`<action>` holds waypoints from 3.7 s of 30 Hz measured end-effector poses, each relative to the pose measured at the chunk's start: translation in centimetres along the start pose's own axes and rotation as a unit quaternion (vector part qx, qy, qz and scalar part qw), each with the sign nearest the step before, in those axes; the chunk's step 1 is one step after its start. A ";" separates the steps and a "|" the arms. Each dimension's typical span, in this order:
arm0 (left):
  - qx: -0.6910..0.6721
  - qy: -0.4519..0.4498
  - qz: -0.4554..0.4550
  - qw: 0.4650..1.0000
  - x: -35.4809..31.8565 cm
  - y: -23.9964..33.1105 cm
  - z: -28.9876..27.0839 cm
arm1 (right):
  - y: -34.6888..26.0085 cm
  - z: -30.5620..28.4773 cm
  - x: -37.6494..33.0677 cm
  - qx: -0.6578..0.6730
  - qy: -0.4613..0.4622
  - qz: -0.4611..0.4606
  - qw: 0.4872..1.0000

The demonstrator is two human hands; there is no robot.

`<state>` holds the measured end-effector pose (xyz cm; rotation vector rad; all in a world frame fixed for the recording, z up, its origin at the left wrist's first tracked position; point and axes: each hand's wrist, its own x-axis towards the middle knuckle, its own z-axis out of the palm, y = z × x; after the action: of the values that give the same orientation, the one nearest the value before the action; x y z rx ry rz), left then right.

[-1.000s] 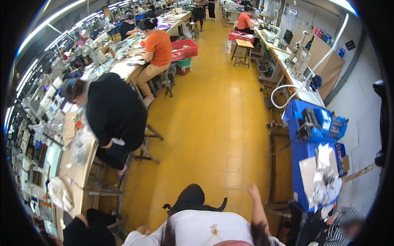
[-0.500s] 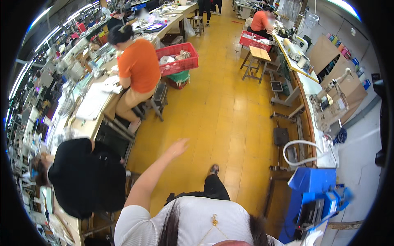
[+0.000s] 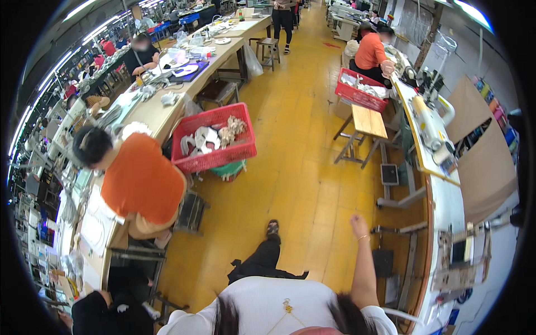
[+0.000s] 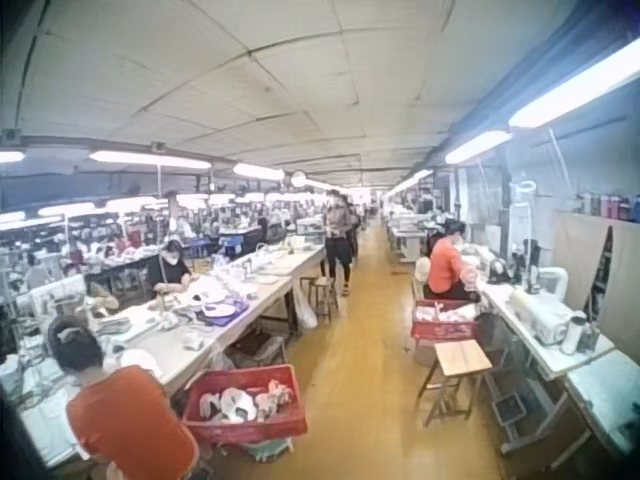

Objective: The person walks to a workstation and assembles small beige fabric pieces onto a white shoe last using a rubber band. They then pick up a white shoe upper and inspect the stitching along the edges.

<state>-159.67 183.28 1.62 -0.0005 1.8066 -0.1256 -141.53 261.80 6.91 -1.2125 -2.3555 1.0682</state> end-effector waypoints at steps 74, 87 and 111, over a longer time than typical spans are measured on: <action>-0.496 0.370 0.372 0.691 12.3 205.1 -224.1 | -33.5 18.9 261.5 -0.175 -0.501 0.124 0.838; -0.640 -0.103 -0.218 0.729 31.2 189.1 -193.5 | -69.5 38.1 294.8 -0.196 -0.377 -0.056 0.904; -0.744 0.271 -0.099 0.603 27.8 174.6 -231.0 | -121.6 87.4 301.4 0.023 -0.005 -0.183 0.983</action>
<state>-378.44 374.67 13.30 -1.4963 1.9515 1.4044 -442.45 412.51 11.12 -0.7171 -2.4192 0.9953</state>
